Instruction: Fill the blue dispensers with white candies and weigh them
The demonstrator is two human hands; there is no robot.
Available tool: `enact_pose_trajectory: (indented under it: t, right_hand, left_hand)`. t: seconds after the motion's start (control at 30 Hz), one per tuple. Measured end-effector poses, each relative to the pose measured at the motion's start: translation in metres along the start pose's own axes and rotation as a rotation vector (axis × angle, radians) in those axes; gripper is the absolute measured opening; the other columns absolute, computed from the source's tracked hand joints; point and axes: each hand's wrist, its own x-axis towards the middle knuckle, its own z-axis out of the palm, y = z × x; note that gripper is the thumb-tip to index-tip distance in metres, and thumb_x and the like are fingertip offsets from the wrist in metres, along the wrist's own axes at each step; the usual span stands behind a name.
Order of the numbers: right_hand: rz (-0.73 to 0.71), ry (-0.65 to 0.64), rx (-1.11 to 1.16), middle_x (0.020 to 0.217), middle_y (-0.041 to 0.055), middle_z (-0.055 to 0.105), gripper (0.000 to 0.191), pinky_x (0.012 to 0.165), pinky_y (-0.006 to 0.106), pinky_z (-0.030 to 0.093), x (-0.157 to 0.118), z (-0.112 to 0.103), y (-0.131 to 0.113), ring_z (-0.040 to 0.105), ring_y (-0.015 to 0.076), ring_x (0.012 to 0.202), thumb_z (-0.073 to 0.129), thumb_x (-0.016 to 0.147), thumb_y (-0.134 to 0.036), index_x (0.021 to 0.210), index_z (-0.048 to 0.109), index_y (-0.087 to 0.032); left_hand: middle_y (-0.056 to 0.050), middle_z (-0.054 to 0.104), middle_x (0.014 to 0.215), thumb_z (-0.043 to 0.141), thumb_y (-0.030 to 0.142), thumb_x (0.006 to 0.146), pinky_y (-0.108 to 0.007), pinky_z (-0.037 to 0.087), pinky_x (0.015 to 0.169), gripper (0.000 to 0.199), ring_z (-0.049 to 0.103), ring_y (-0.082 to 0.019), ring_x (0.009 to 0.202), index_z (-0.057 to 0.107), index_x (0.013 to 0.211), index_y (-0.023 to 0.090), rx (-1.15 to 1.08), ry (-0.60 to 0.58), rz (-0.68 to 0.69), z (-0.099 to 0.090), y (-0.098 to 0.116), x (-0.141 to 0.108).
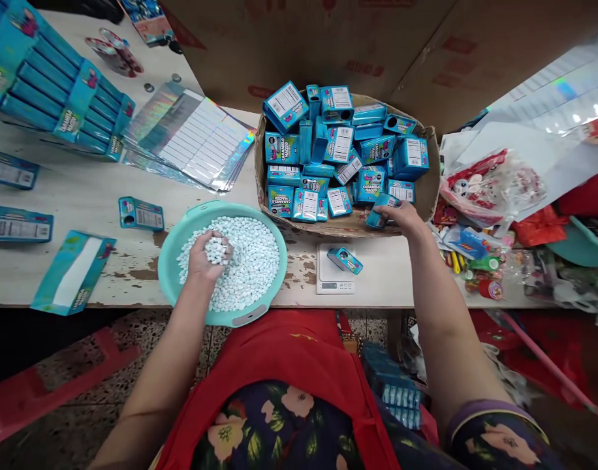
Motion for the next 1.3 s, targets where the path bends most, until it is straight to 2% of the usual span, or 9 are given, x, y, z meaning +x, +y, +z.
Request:
enact_pose_trajectory:
  t: [0.17, 0.3, 0.47, 0.57, 0.73, 0.83, 1.03, 1.17, 1.3]
  right_hand:
    - [-0.152, 0.066, 0.401, 0.096, 0.0014, 0.064, 0.074, 0.079, 0.035, 0.053, -0.034, -0.007, -0.008, 0.063, 0.0208, 0.091, 0.084, 0.045, -0.033, 0.110, 0.052, -0.019]
    - [-0.312, 0.031, 0.669, 0.096, 0.0003, 0.064, 0.061, 0.083, 0.034, 0.051, -0.083, -0.011, -0.009, 0.062, 0.0193, 0.092, 0.081, 0.051, -0.030, 0.106, 0.055, -0.022]
    - [-0.262, 0.001, 0.833, 0.089, -0.0004, 0.065, 0.058, 0.078, 0.034, 0.052, -0.152, -0.008, 0.013, 0.062, 0.0174, 0.078, 0.081, 0.051, -0.027, 0.105, 0.059, -0.024]
    - [-0.189, -0.003, 0.892, 0.088, 0.0000, 0.066, 0.059, 0.079, 0.036, 0.052, -0.179, -0.003, 0.031, 0.063, 0.0175, 0.075, 0.081, 0.053, -0.028, 0.108, 0.059, -0.025]
    - [-0.079, -0.012, 0.919, 0.095, 0.0054, 0.068, 0.059, 0.080, 0.045, 0.052, -0.197, 0.003, 0.058, 0.065, 0.0228, 0.079, 0.079, 0.057, -0.035, 0.111, 0.058, -0.024]
    - [-0.038, 0.023, 0.926, 0.094, 0.0044, 0.066, 0.062, 0.082, 0.044, 0.051, -0.198, 0.005, 0.073, 0.063, 0.0214, 0.080, 0.081, 0.055, -0.035, 0.111, 0.057, -0.023]
    - [0.010, 0.249, 0.649, 0.105, 0.0028, 0.057, 0.077, 0.091, 0.042, 0.048, -0.182, 0.016, 0.107, 0.057, 0.0205, 0.098, 0.087, 0.046, -0.030, 0.112, 0.049, -0.022]
    - [0.039, 0.415, 0.456, 0.118, 0.0076, 0.048, 0.083, 0.095, 0.046, 0.047, -0.165, 0.035, 0.127, 0.048, 0.0251, 0.115, 0.086, 0.045, -0.037, 0.113, 0.042, -0.021]
    - [0.028, 0.492, 0.449, 0.125, 0.0115, 0.044, 0.091, 0.097, 0.048, 0.047, -0.154, 0.056, 0.140, 0.049, 0.0255, 0.116, 0.086, 0.045, -0.041, 0.116, 0.033, -0.021]
  left_hand:
    - [0.003, 0.048, 0.056, 0.065, 0.036, 0.069, -0.018, 0.027, 0.036, 0.024, 0.044, -0.010, 0.044, 0.048, 0.070, 0.019, 0.057, 0.030, -0.031, 0.005, -0.010, 0.005]
    - [0.000, 0.055, 0.064, 0.067, 0.040, 0.069, -0.023, 0.040, 0.051, 0.024, 0.053, -0.015, 0.061, 0.057, 0.072, 0.019, 0.643, 0.201, 0.299, 0.006, -0.019, 0.004]
    - [-0.005, 0.067, 0.092, 0.068, 0.028, 0.071, -0.030, 0.043, 0.078, 0.007, 0.054, -0.025, 0.101, 0.066, 0.074, 0.022, 1.205, 0.153, 0.564, -0.006, -0.016, 0.005]
    - [-0.004, 0.062, 0.081, 0.064, 0.029, 0.075, -0.023, 0.040, 0.056, 0.010, 0.055, -0.017, 0.072, 0.064, 0.079, 0.020, 0.979, 0.225, 0.437, -0.013, -0.010, 0.008]
    - [0.005, 0.040, 0.054, 0.063, 0.031, 0.080, -0.013, 0.018, 0.034, 0.019, 0.034, -0.006, 0.040, 0.053, 0.073, 0.017, 0.141, 0.087, -0.136, -0.017, 0.003, 0.008]
    - [0.005, 0.035, 0.051, 0.057, 0.034, 0.085, -0.013, 0.018, 0.033, 0.029, 0.029, -0.005, 0.038, 0.046, 0.065, 0.017, 0.023, 0.054, -0.161, -0.011, 0.004, 0.006]
    - [-0.003, 0.057, 0.068, 0.060, 0.035, 0.080, -0.022, 0.040, 0.052, 0.020, 0.052, -0.015, 0.062, 0.059, 0.068, 0.018, 1.003, 0.299, 0.343, 0.000, -0.015, 0.004]
    - [-0.008, 0.064, 0.107, 0.060, 0.035, 0.079, -0.039, 0.043, 0.088, 0.017, 0.055, -0.029, 0.101, 0.068, 0.087, 0.022, 1.647, 0.180, 0.605, 0.002, -0.023, -0.004]
    - [-0.010, 0.064, 0.105, 0.053, 0.034, 0.087, -0.041, 0.040, 0.095, 0.020, 0.055, -0.027, 0.105, 0.066, 0.097, 0.021, 1.625, -0.035, 0.862, 0.037, -0.051, -0.016]
